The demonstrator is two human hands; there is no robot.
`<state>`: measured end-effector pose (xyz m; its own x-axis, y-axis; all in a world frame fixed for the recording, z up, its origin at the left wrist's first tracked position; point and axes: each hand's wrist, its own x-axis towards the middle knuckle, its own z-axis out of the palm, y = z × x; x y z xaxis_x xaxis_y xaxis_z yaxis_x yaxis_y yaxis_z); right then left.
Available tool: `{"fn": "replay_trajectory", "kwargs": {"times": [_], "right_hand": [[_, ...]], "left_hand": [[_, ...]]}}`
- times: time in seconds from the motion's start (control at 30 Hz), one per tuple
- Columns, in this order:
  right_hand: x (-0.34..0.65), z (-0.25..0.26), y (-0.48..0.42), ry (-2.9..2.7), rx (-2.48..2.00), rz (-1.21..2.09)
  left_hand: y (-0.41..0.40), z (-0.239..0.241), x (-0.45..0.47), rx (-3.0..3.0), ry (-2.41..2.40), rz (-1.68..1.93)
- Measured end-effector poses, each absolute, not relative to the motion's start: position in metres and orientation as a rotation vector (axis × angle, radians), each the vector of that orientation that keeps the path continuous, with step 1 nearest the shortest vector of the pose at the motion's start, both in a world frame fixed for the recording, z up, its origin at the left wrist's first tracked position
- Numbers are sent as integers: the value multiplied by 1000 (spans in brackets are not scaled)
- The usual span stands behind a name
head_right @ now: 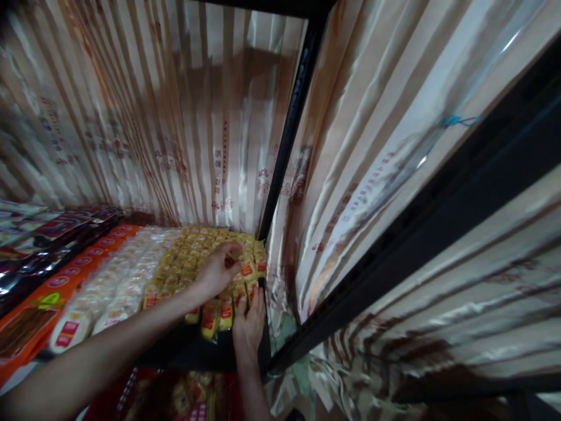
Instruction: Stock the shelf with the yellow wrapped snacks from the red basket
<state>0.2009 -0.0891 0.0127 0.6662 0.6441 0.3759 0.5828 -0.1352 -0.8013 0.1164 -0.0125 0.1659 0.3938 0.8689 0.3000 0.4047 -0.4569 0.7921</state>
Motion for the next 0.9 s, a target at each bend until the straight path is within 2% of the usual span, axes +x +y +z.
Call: {"fn": "replay_trajectory", "kwargs": {"times": [0.47,0.73,0.9], "right_hand": [[196,12,-90,-1052,-1872,-11],[195,15,-90,-1058,-1874,-49],[196,16,-90,-1071,-1867,-28]], "left_hand": [[20,132,183,2510,902,614],[25,128,189,2560,985,432],[27,134,194,2688,868,206]]}}
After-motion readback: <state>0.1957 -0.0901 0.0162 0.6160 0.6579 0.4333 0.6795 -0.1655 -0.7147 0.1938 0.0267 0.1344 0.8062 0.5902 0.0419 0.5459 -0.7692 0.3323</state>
